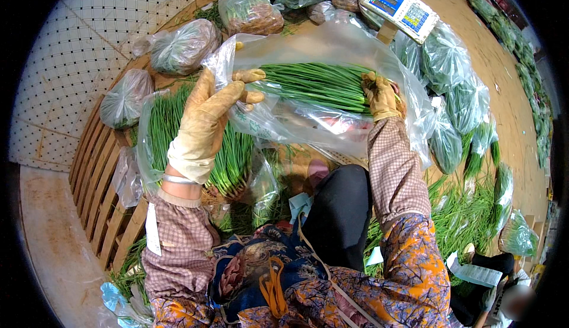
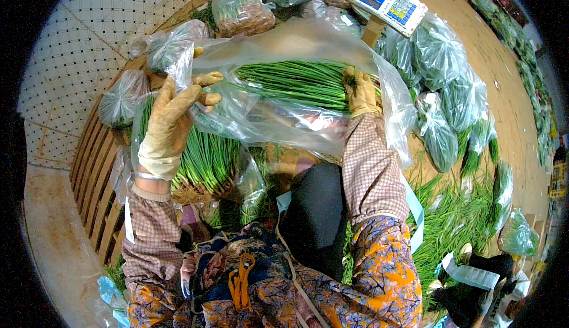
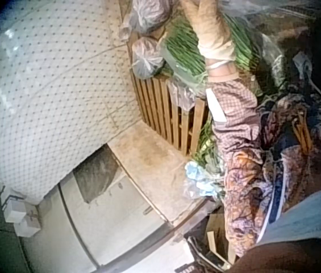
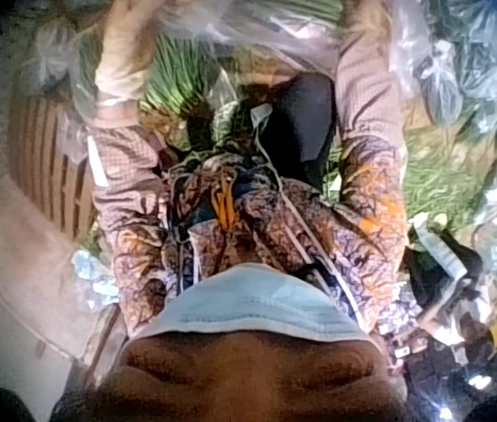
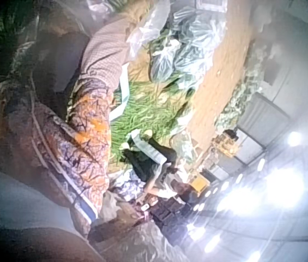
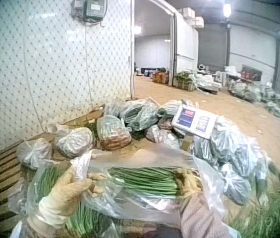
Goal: The person packages green onions by removing them from large bags, bundling them, and placing them into smaller plastic sleeves while weighing them on a scale.
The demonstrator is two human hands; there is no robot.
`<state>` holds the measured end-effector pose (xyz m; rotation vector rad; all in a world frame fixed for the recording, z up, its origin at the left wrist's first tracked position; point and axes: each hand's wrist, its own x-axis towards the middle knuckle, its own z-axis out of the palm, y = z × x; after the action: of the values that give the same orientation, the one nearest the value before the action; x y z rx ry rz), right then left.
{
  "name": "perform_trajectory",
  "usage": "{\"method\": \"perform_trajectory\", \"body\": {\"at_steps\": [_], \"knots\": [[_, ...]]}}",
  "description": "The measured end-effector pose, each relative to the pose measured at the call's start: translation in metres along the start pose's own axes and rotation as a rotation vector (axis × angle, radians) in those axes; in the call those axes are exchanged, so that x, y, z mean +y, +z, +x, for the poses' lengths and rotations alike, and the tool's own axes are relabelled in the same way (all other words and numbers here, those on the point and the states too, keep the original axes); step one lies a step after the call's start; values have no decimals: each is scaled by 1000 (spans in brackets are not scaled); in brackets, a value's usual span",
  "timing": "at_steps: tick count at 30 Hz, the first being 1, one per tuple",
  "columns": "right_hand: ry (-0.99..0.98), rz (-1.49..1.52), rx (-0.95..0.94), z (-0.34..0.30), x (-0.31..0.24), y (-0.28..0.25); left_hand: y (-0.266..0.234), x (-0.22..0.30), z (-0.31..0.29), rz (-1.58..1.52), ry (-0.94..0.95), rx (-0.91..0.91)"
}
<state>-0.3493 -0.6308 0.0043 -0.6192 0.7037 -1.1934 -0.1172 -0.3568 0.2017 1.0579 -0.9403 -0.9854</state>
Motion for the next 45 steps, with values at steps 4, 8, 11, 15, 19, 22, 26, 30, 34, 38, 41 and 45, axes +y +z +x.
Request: {"method": "perform_trajectory", "body": {"at_steps": [4, 8, 11, 15, 19, 22, 26, 30, 34, 38, 41, 45], "knots": [[38, 206, -224, -11, -24, -2, -2, -2, 0, 22, -22, 0], [71, -68, -153, -14, -48, -5, -4, -6, -3, 2, -50, 12], [29, -294, -57, -9, -61, 4, -7, -9, -5, -2, -62, 20], [-96, -984, -283, -17, -68, -2, -1, -6, -5, 24, -53, 2], [94, -1178, -13, -19, -79, -8, 2, -6, -4, 23, -43, -15], [-222, -1803, -109, -14, -91, -14, 7, -5, -5, 18, -43, -12], [-285, -1753, -54, -15, -67, -15, 3, -7, -6, 26, -69, 8], [87, -1135, -17, 9, -43, -44, 10, -6, -5, 2, -64, -12], [-123, -1300, -155, 18, -43, -57, 14, -7, -1, -2, -51, -30], [-215, -1331, -714, -48, -60, 1, 2, -11, -9, 52, -76, 7], [-547, -1199, -1268, -156, -85, 57, -6, -17, -16, 69, -109, 5], [-444, -988, -1694, -249, -57, 76, -18, -24, -28, 121, -159, 2]]}}
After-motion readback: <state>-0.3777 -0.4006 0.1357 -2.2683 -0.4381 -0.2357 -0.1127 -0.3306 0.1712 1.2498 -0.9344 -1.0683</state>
